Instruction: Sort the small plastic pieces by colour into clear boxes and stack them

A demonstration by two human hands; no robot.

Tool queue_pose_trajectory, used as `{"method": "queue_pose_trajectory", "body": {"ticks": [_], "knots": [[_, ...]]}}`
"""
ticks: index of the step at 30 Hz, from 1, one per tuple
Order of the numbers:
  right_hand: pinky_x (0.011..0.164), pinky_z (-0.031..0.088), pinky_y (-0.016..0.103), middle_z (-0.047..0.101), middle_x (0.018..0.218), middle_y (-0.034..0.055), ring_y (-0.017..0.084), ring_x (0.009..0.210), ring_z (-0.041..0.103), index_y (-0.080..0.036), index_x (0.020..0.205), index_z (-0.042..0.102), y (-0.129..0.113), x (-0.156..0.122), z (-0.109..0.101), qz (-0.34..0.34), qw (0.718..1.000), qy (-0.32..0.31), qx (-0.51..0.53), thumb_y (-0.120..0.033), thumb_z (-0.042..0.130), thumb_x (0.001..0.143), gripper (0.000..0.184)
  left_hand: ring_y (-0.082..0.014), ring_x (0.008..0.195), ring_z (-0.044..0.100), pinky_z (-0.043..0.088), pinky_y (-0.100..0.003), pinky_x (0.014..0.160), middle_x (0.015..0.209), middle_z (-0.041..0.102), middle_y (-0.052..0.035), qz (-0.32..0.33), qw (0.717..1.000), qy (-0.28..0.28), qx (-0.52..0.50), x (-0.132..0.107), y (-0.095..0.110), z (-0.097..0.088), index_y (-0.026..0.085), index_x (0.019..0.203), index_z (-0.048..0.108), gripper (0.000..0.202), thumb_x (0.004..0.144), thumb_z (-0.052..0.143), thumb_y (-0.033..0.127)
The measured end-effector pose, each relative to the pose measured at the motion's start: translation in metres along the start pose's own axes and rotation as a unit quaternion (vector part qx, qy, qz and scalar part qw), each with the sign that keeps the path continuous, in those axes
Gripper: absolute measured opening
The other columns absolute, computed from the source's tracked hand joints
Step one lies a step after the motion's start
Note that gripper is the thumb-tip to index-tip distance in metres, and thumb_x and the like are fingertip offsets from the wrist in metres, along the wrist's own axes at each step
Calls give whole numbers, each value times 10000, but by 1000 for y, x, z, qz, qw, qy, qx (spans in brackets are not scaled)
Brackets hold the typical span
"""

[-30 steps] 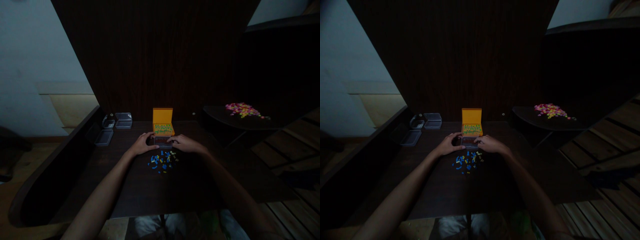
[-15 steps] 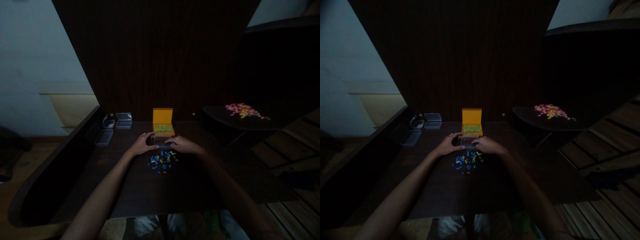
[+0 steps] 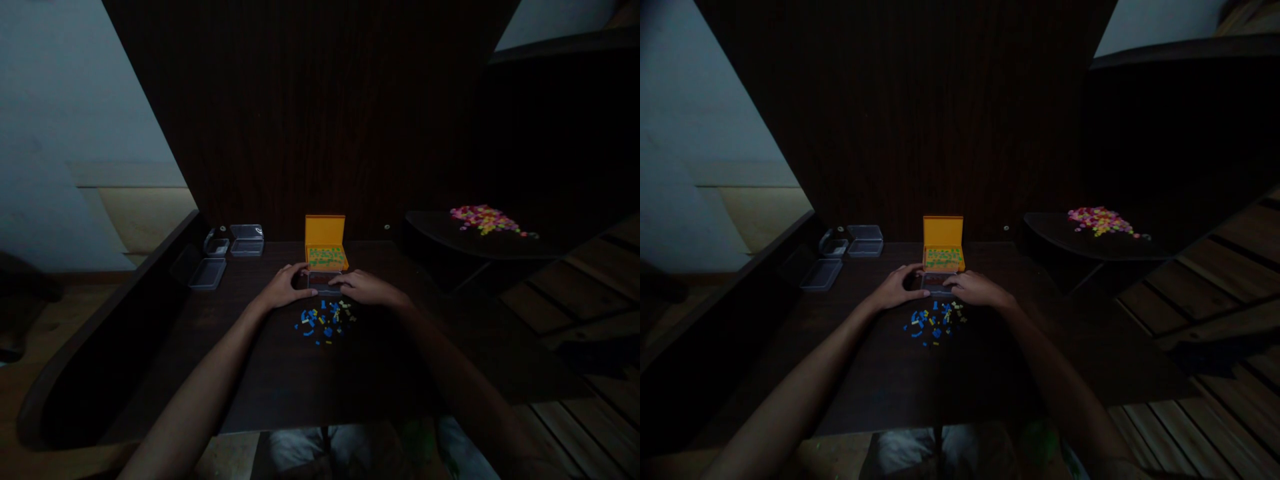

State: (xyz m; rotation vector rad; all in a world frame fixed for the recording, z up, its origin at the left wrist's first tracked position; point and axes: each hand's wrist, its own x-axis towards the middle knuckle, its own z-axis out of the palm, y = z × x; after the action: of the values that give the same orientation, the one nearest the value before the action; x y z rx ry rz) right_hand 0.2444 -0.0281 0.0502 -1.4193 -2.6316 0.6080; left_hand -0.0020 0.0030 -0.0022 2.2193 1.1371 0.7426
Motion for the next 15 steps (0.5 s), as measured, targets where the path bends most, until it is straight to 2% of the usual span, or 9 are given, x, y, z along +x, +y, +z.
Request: {"method": "queue_pose_trajectory", "body": {"ticks": [8, 15], "knots": [[921, 463, 333, 696, 1169, 72, 227, 1022, 653, -184, 1199, 664, 3, -8, -12, 9, 1000, 7, -9, -186, 416, 867, 415, -261, 1100, 585, 427, -422, 1007, 1145, 658, -67, -3, 1000, -4, -11, 0, 2, -1, 208, 1313, 504, 748, 686, 747, 536], [941, 461, 318, 670, 1230, 54, 203, 1028, 654, -211, 1248, 636, 3, -4, -4, 1, 1000, -7, 14, -152, 411, 852, 458, -274, 1106, 581, 450, -429, 975, 1156, 648, -74, -14, 1000, -7, -10, 0, 3, -2, 222, 1316, 505, 747, 682, 749, 533]]}}
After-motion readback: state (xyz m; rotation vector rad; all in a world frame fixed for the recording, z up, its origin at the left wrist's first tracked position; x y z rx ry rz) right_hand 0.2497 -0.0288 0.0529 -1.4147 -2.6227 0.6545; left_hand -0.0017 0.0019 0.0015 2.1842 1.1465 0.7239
